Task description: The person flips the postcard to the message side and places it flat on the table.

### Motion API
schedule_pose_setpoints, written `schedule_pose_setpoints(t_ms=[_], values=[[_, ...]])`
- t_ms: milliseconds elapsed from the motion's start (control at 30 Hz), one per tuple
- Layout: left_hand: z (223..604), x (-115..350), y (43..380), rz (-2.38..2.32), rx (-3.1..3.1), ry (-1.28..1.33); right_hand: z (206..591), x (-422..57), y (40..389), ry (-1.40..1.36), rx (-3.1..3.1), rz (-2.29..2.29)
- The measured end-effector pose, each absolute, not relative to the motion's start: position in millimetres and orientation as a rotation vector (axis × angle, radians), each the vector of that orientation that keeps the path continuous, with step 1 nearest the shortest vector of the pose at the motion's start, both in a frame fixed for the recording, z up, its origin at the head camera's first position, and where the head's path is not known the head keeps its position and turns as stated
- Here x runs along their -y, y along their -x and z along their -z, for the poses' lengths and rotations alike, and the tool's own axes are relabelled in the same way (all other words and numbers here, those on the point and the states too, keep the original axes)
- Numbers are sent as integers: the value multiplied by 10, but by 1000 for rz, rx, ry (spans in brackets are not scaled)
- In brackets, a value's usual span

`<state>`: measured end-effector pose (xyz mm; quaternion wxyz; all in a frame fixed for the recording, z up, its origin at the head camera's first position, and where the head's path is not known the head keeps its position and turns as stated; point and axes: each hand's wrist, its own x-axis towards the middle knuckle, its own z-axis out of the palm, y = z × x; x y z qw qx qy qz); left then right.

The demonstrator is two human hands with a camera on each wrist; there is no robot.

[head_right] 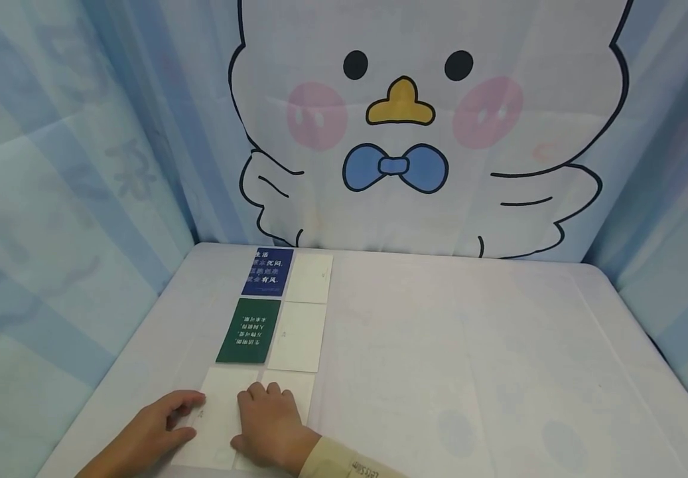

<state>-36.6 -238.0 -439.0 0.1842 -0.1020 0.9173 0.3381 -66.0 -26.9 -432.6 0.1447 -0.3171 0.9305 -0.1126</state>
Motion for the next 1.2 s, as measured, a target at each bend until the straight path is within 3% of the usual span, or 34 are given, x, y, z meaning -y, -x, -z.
schedule_pose_setpoints(t_ms=[433, 767, 1200], values=[[4247, 2402, 406, -969, -2788, 84, 4158, 83, 742, 872, -2738, 656], [4123, 2438, 938, -920, -2862, -174, 3964, -103, 1324, 884, -2823, 593], [4349, 2431, 1537, -1005, -2706, -48, 4146, -34, 1719, 825, -2746, 557]])
